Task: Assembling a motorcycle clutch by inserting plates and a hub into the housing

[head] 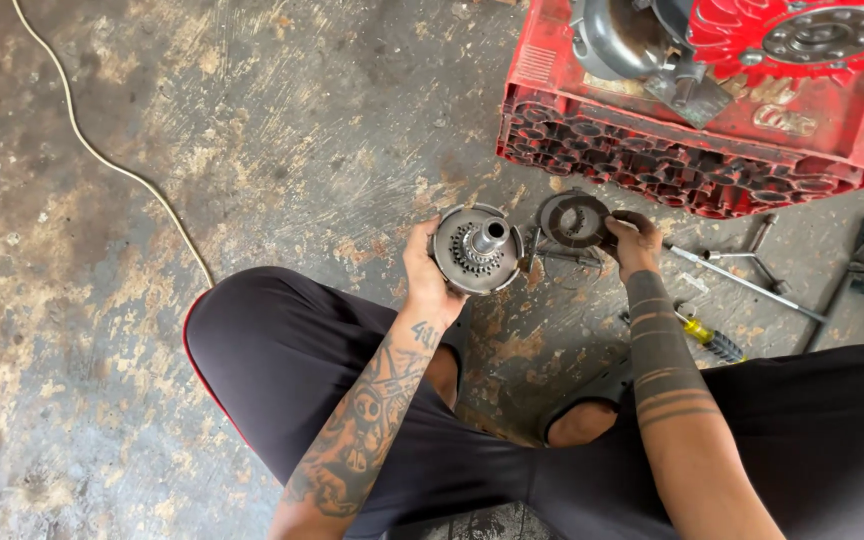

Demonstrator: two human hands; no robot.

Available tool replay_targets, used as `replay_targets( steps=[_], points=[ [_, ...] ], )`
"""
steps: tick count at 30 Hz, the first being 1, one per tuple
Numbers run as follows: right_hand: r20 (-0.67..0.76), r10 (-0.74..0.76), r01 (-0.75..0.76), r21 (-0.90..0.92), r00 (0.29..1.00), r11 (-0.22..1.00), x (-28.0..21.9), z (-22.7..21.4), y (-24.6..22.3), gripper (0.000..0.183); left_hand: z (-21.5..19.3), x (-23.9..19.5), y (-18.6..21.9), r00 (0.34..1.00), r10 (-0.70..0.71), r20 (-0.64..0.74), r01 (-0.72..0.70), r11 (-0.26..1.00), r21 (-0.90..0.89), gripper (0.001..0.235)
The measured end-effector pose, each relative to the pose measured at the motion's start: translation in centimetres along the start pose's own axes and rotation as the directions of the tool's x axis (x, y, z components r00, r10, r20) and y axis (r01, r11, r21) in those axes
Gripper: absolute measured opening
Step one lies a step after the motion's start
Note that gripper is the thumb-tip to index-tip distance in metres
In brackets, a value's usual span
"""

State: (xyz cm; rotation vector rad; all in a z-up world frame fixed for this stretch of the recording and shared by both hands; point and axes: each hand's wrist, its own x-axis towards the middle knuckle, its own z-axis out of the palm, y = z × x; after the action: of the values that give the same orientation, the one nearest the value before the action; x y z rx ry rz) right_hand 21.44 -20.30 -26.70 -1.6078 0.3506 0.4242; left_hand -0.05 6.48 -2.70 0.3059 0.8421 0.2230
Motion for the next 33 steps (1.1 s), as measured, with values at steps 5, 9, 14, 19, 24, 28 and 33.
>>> replay_targets(
  steps=[5, 9, 14, 19, 24, 28, 33],
  points=[
    [-0.078, 0.016, -0.024, -0.104, 0.997, 0.994, 0.8, -0.6, 1.4, 0.042, -0.5, 0.4, -0.8, 1.0, 0.012, -0.009, -0.012, 1.0, -0.01, 0.04],
    [0.037, -0.111, 0.114, -0.073, 0.993, 0.991, -3.7, 2.6, -6.0, 0.036, 2.3, -1.9, -0.6, 0.999, 0.026, 0.026, -0.027, 0.999, 0.043, 0.039],
    [0.378, -0.346, 0.347, 0.068, 0.859, 0.936, -14.6, 5.3, -20.1, 0.027, 2.0, -0.9, -2.6, 0.994, 0.009, 0.112, -0.016, 0.998, 0.063, 0.043],
    [0.678, -0.462, 0.679, -0.075, 0.572, 0.73, -24.9, 5.8, -28.1, 0.034, 3.5, -2.6, -3.1, 0.955, -0.043, 0.292, 0.002, 0.99, 0.139, 0.042],
    [0.774, -0.469, 0.877, -0.224, 0.425, 0.425, -28.8, 5.7, -29.9, 0.026, 1.7, -1.7, -4.8, 0.949, -0.034, 0.314, -0.029, 0.981, 0.194, 0.042],
    [0.775, -0.471, 0.901, -0.304, 0.423, 0.309, -29.6, 5.7, -29.8, 0.025, 2.4, -3.4, -4.2, 0.937, -0.004, 0.351, -0.078, 0.972, 0.219, 0.041],
    [0.778, -0.464, 0.905, -0.39, 0.423, 0.169, -31.2, 5.6, -30.2, 0.023, 1.7, -2.7, -3.9, 0.938, -0.014, 0.347, -0.07, 0.971, 0.229, 0.048]
  ],
)
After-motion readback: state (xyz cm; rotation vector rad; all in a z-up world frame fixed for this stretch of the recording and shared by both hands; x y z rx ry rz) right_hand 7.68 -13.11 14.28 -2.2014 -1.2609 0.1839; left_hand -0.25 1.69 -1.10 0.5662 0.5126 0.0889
